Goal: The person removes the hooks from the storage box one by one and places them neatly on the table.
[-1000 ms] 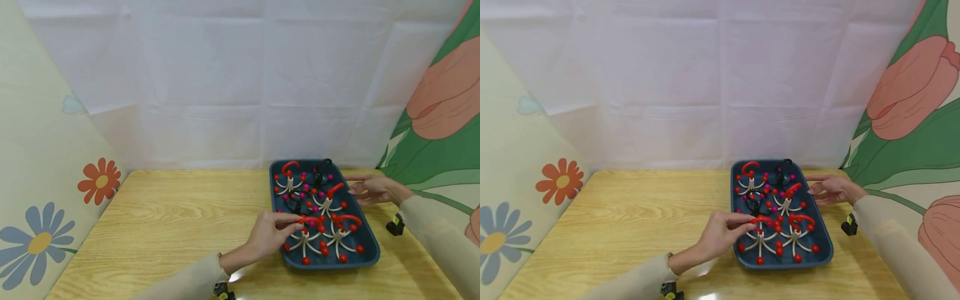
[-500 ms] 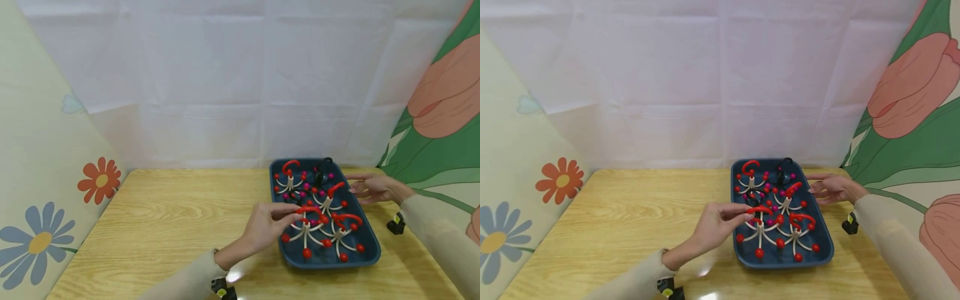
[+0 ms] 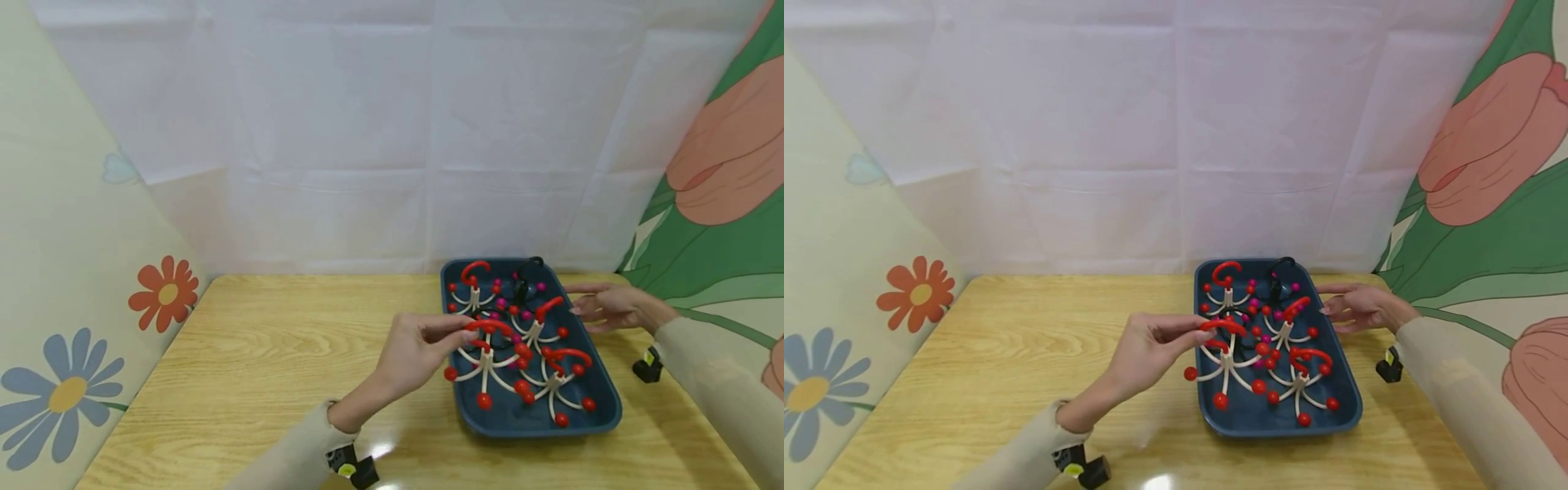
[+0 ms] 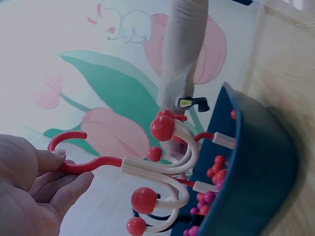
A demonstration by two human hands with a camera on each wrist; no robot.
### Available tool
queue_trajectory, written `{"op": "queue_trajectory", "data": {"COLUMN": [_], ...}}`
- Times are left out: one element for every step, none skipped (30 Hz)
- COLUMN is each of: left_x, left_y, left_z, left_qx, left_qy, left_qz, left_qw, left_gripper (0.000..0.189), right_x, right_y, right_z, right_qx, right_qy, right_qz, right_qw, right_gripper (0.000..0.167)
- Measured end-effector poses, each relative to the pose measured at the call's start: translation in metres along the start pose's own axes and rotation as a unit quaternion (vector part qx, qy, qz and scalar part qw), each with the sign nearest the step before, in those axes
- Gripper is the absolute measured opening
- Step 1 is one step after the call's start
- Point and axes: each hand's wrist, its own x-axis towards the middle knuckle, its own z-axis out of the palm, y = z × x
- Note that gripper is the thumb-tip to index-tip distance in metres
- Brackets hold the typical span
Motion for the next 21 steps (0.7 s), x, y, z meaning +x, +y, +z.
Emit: {"op": "queue_trajectory", "data": {"left_x": [0.000, 0.001, 0.001, 0.002, 0.002, 0.003, 0.003, 0.004, 0.004, 0.004, 0.005, 0.005, 0.006, 0.006, 0.007, 0.007, 0.007, 0.008, 0.008, 0.008, 0.008], "left_y": [0.001, 0.002, 0.003, 0.004, 0.005, 0.006, 0.007, 0.008, 0.009, 0.010, 0.010, 0.010, 0.010, 0.009, 0.008, 0.006, 0.004, 0.002, 0.000, -0.002, -0.003], "left_z": [-0.002, -0.004, -0.007, -0.010, -0.013, -0.016, -0.019, -0.022, -0.026, -0.029, -0.033, -0.036, -0.040, -0.043, -0.046, -0.049, -0.052, -0.055, -0.058, -0.060, -0.062], "left_qx": [-0.002, -0.003, -0.002, 0.001, 0.003, 0.005, 0.008, 0.012, 0.015, 0.019, 0.023, 0.028, 0.034, 0.041, 0.049, 0.058, 0.065, 0.071, 0.078, 0.084, 0.089], "left_qy": [0.003, 0.005, 0.010, 0.015, 0.020, 0.024, 0.029, 0.033, 0.039, 0.043, 0.048, 0.054, 0.057, 0.060, 0.064, 0.068, 0.072, 0.076, 0.079, 0.083, 0.087], "left_qz": [0.003, 0.003, 0.003, 0.006, 0.008, 0.010, 0.012, 0.009, 0.009, 0.011, 0.012, 0.015, 0.018, 0.023, 0.029, 0.034, 0.037, 0.039, 0.042, 0.044, 0.044], "left_qw": [1.0000, 1.0000, 0.9999, 0.9999, 0.9998, 0.9997, 0.9995, 0.9993, 0.9991, 0.9988, 0.9985, 0.9981, 0.9976, 0.9971, 0.9963, 0.9954, 0.9946, 0.9938, 0.9929, 0.9920, 0.9913], "left_gripper": [0.026, 0.026, 0.025, 0.024, 0.024, 0.023, 0.023, 0.022, 0.022, 0.022, 0.022, 0.022, 0.022, 0.023, 0.023, 0.023, 0.023, 0.023, 0.023, 0.023, 0.023], "right_x": [0.000, 0.000, 0.000, 0.000, 0.000, 0.000, 0.000, 0.000, 0.000, 0.000, 0.000, 0.001, 0.001, 0.001, 0.001, 0.001, 0.001, 0.002, 0.002, 0.002, 0.001], "right_y": [0.000, 0.000, 0.000, 0.000, 0.000, 0.000, 0.000, 0.000, 0.000, 0.000, 0.000, 0.000, 0.000, 0.000, 0.000, 0.000, 0.001, 0.001, 0.002, 0.002, 0.002], "right_z": [0.000, 0.000, 0.000, 0.000, 0.000, 0.000, 0.000, 0.000, 0.000, 0.000, 0.000, 0.000, 0.000, -0.001, -0.001, -0.002, -0.002, -0.003, -0.003, -0.003, -0.003], "right_qx": [0.000, -0.001, -0.001, -0.001, -0.001, -0.001, 0.000, -0.001, -0.002, -0.004, -0.005, -0.006, -0.008, -0.010, -0.011, -0.012, -0.012, -0.014, -0.013, -0.013, -0.012], "right_qy": [0.001, 0.002, 0.002, 0.003, 0.003, 0.003, 0.003, 0.003, 0.003, 0.004, 0.004, 0.004, 0.004, 0.003, 0.003, 0.001, 0.000, -0.001, -0.001, -0.001, -0.001], "right_qz": [0.000, 0.000, 0.000, 0.001, 0.000, 0.000, 0.001, 0.000, 0.000, -0.001, -0.001, -0.001, -0.002, -0.003, -0.003, -0.003, -0.004, -0.004, -0.004, -0.004, -0.003], "right_qw": [1.0000, 1.0000, 1.0000, 1.0000, 1.0000, 1.0000, 1.0000, 1.0000, 1.0000, 1.0000, 1.0000, 1.0000, 1.0000, 0.9999, 0.9999, 0.9999, 0.9999, 0.9999, 0.9999, 0.9999, 0.9999], "right_gripper": [0.081, 0.081, 0.081, 0.081, 0.081, 0.081, 0.081, 0.081, 0.081, 0.081, 0.081, 0.081, 0.081, 0.081, 0.082, 0.082, 0.082, 0.083, 0.083, 0.083, 0.082]}}
